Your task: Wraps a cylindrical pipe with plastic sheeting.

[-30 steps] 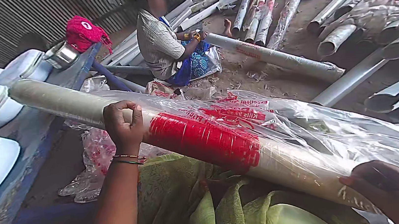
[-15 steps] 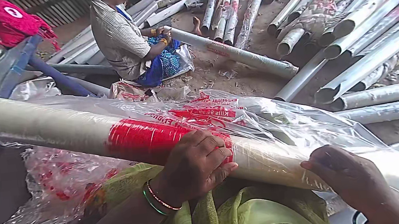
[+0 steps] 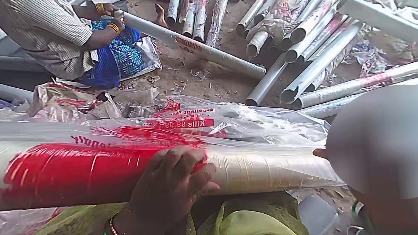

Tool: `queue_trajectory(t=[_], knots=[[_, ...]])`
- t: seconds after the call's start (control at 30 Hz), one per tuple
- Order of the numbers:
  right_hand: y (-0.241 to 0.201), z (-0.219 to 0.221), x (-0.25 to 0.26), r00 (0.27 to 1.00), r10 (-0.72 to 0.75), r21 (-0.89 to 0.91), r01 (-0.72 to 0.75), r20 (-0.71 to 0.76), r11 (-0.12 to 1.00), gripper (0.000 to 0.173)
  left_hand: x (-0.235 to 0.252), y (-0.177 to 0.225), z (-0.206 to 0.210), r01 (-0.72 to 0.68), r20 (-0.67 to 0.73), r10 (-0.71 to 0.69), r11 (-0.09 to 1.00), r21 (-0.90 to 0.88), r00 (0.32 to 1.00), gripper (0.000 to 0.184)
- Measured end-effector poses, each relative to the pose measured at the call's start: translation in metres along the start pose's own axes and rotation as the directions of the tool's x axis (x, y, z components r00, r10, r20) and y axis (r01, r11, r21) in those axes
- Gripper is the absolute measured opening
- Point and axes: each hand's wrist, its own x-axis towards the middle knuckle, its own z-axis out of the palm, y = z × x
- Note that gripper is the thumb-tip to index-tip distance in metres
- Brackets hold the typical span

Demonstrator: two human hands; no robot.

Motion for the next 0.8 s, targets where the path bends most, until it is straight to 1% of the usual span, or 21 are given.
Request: queue_trajectory(t=[0.1,0.17,0.2,0.27,0.37,0.4,0.5,0.6,0.67,0.73,0.8], knots=[[0.001,-0.031,0.026,0.997,-0.033,-0.054,0.030,-0.067,0.998,0.022,-0.031,0.014,0.003,-0.011,-0.038,0.011,1.000,0.001,0.999,0.023],[0.005,-0.042,0.053,0.994,-0.068,-0.090,0.060,-0.084,0.994,0.022,-0.052,0.022,0.011,-0.018,-0.078,0.018,1.000,0.001,0.997,0.015],[0.007,-0.041,0.067,0.994,-0.079,-0.084,0.073,-0.070,0.994,0.021,-0.060,0.023,0.016,-0.014,-0.104,0.014,1.000,0.001,0.995,0.011],[0.006,-0.032,0.088,0.999,-0.036,-0.023,0.036,-0.004,0.999,0.013,-0.067,0.021,0.025,-0.003,-0.146,0.003,1.000,0.003,0.989,0.009],[-0.005,-0.015,0.098,0.993,0.111,0.115,-0.114,0.029,0.987,0.014,-0.058,0.016,0.022,0.032,-0.195,-0.047,0.997,-0.077,0.980,0.014],[-0.008,-0.012,0.099,0.991,0.133,0.155,-0.136,0.024,0.979,0.016,-0.053,0.014,0.018,0.038,-0.195,-0.059,0.993,-0.112,0.979,0.016],[-0.012,-0.009,0.098,0.996,0.092,0.221,-0.090,0.002,0.971,0.015,-0.033,0.011,0.000,0.050,-0.143,-0.083,0.974,-0.219,0.986,0.022],[-0.012,-0.007,0.100,1.000,-0.018,0.182,0.017,0.006,0.983,0.011,-0.003,0.010,-0.011,0.006,-0.100,-0.033,0.965,-0.263,0.994,0.030],[-0.012,-0.003,0.106,0.999,-0.025,0.098,0.022,0.028,0.995,0.011,0.017,0.011,-0.006,-0.023,-0.067,0.006,0.966,-0.256,0.998,0.035],[-0.001,0.002,0.119,0.998,0.027,0.033,-0.029,0.061,0.999,0.016,0.032,0.014,0.008,0.007,-0.010,-0.009,0.975,-0.224,1.000,0.043],[0.010,0.002,0.131,0.974,0.169,0.051,-0.178,0.154,0.983,0.022,0.040,0.018,0.017,0.055,0.069,-0.045,0.987,-0.150,0.997,0.049]])
